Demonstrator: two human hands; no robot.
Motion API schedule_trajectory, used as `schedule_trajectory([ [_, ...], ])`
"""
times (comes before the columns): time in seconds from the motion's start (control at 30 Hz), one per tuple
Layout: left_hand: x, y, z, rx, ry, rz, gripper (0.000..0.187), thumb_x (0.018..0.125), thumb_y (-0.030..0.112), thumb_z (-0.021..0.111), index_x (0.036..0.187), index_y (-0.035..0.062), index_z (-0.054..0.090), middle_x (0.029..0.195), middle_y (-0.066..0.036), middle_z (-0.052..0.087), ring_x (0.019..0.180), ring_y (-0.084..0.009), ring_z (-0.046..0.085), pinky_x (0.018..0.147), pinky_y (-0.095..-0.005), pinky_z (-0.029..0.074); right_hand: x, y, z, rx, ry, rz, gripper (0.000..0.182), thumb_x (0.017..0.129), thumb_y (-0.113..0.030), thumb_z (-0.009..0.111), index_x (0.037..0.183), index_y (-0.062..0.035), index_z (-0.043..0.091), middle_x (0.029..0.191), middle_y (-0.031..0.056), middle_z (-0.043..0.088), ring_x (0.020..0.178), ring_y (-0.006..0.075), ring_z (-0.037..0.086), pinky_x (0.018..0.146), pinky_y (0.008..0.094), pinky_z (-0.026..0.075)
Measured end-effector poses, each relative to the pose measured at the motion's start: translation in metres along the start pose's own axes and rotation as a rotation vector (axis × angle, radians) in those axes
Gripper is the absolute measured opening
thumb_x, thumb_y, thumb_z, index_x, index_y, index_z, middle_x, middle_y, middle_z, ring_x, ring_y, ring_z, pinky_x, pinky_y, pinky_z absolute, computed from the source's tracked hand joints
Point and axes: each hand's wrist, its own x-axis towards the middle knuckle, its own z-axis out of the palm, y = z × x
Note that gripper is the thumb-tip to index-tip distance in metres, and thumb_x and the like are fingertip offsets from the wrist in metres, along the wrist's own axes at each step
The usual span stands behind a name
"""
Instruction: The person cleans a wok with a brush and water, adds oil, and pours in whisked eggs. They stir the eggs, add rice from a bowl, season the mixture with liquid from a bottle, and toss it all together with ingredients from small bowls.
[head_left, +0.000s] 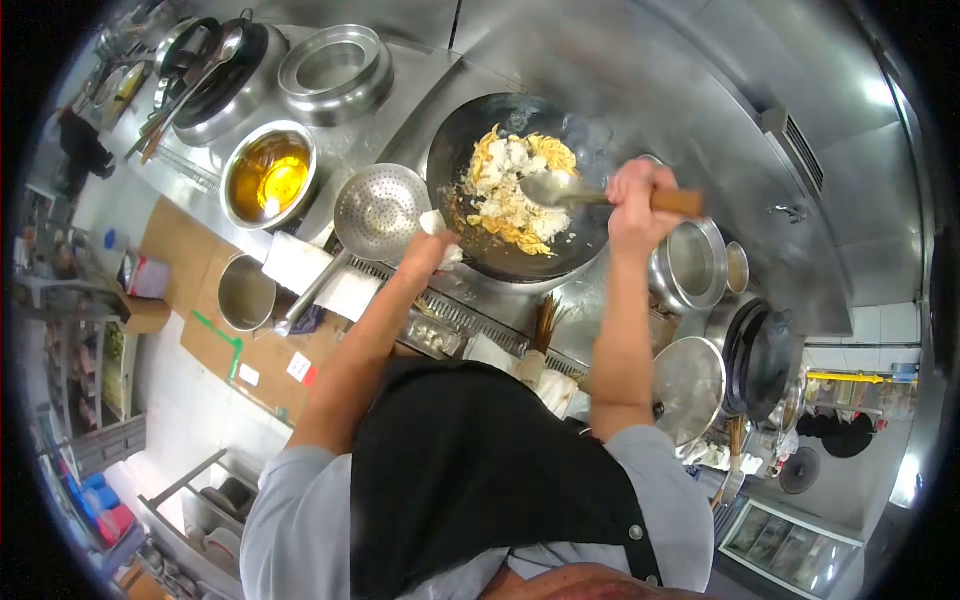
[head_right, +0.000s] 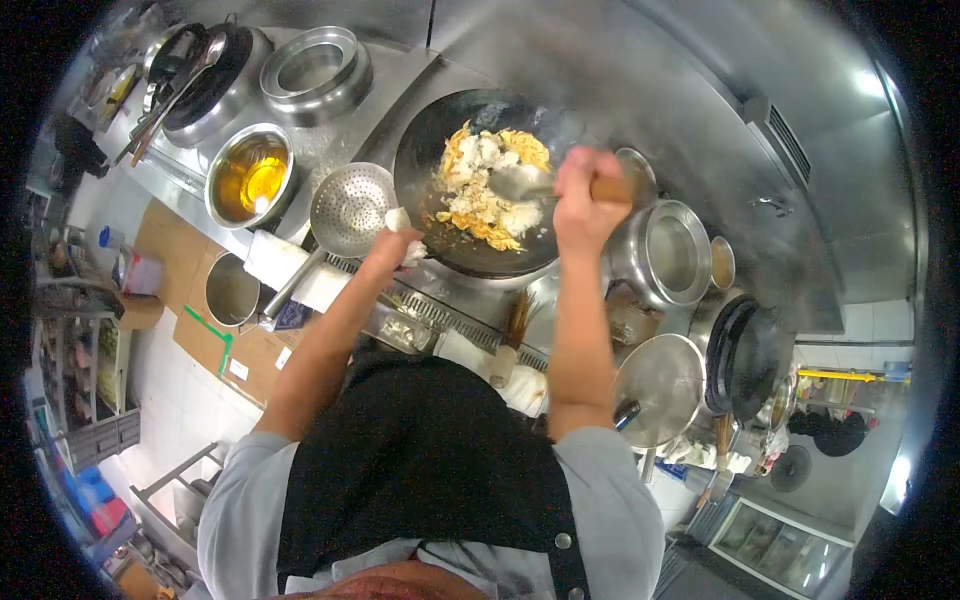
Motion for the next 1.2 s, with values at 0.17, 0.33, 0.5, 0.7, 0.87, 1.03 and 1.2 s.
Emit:
schedule_trajectory([
  [0.17, -0.007, 0.006, 0.003, 0.001, 0.034, 0.029, 0.027, 0.088, 0.025, 0.066, 0.098, 0.0010, 0.071, 0.079, -0.008, 0.069, 0.059, -0.0186, 0.062, 0.045, -0.0345, 0.046, -0.013, 0.035, 0.026, -0.212, -0.239, 0.055, 0.021, 0.101, -0.018, 0.065, 0.083, -0.0060, 0.064, 0.071, -0.0008, 0.061, 0.064, 0.0088, 0.053, 0.059, 0.0286, 0.043],
  [0.33, 0.000, -0.005, 0.001, -0.040, -0.001, 0.040, 0.026, 0.088, 0.025, 0.067, 0.098, 0.0010, 0.071, 0.079, -0.008, 0.068, 0.057, -0.0182, 0.061, 0.044, -0.0347, 0.045, -0.014, 0.019, 0.023, 0.048, 0.122, -0.101, 0.020, 0.100, -0.017, 0.067, 0.084, -0.0043, 0.064, 0.068, -0.0006, 0.061, 0.063, 0.0079, 0.052, 0.060, 0.0262, 0.042],
  [0.5, 0.002, -0.004, -0.003, -0.004, -0.023, 0.018, 0.027, 0.088, 0.025, 0.068, 0.099, 0.0002, 0.070, 0.080, -0.010, 0.069, 0.058, -0.0189, 0.063, 0.045, -0.0352, 0.046, 0.006, 0.023, 0.013, -0.163, 0.028, -0.038, 0.020, 0.100, -0.014, 0.067, 0.084, -0.0019, 0.064, 0.067, 0.0003, 0.061, 0.060, 0.0085, 0.052, 0.057, 0.0268, 0.042],
  [0.7, -0.008, 0.003, -0.006, -0.008, -0.049, 0.060, 0.023, 0.088, 0.022, 0.068, 0.095, 0.0005, 0.067, 0.078, -0.009, 0.068, 0.059, -0.0187, 0.062, 0.045, -0.0345, 0.044, -0.011, 0.056, 0.022, -0.159, 0.162, -0.003, 0.031, 0.103, -0.021, 0.062, 0.076, -0.0057, 0.059, 0.061, 0.0004, 0.056, 0.060, 0.0109, 0.053, 0.058, 0.0285, 0.043],
  [0.87, -0.008, 0.007, -0.006, -0.028, -0.045, 0.036, 0.026, 0.087, 0.023, 0.069, 0.099, 0.0002, 0.068, 0.081, -0.011, 0.069, 0.061, -0.0209, 0.064, 0.048, -0.0367, 0.047, -0.020, -0.033, 0.058, 0.231, 0.149, -0.172, 0.031, 0.102, -0.016, 0.063, 0.074, -0.0057, 0.055, 0.062, 0.0011, 0.056, 0.058, 0.0118, 0.052, 0.057, 0.0294, 0.041],
  [1.03, 0.022, -0.016, -0.011, 0.014, -0.120, 0.119, 0.037, 0.087, 0.022, 0.071, 0.112, -0.0046, 0.066, 0.091, -0.016, 0.072, 0.071, -0.0277, 0.068, 0.061, -0.0410, 0.053, -0.016, 0.008, 0.087, -0.063, 0.128, 0.002, 0.036, 0.106, -0.010, 0.055, 0.073, -0.0099, 0.040, 0.061, 0.0026, 0.045, 0.055, 0.0129, 0.044, 0.054, 0.0304, 0.040],
  [1.2, 0.041, -0.030, -0.007, -0.045, -0.088, 0.097, 0.031, 0.089, 0.019, 0.069, 0.109, -0.0039, 0.064, 0.091, -0.015, 0.071, 0.070, -0.0261, 0.068, 0.057, -0.0397, 0.052, -0.055, -0.009, 0.096, -0.157, 0.153, -0.115, 0.029, 0.105, -0.015, 0.057, 0.079, -0.0067, 0.050, 0.063, 0.0027, 0.048, 0.056, 0.0117, 0.044, 0.054, 0.0295, 0.039],
])
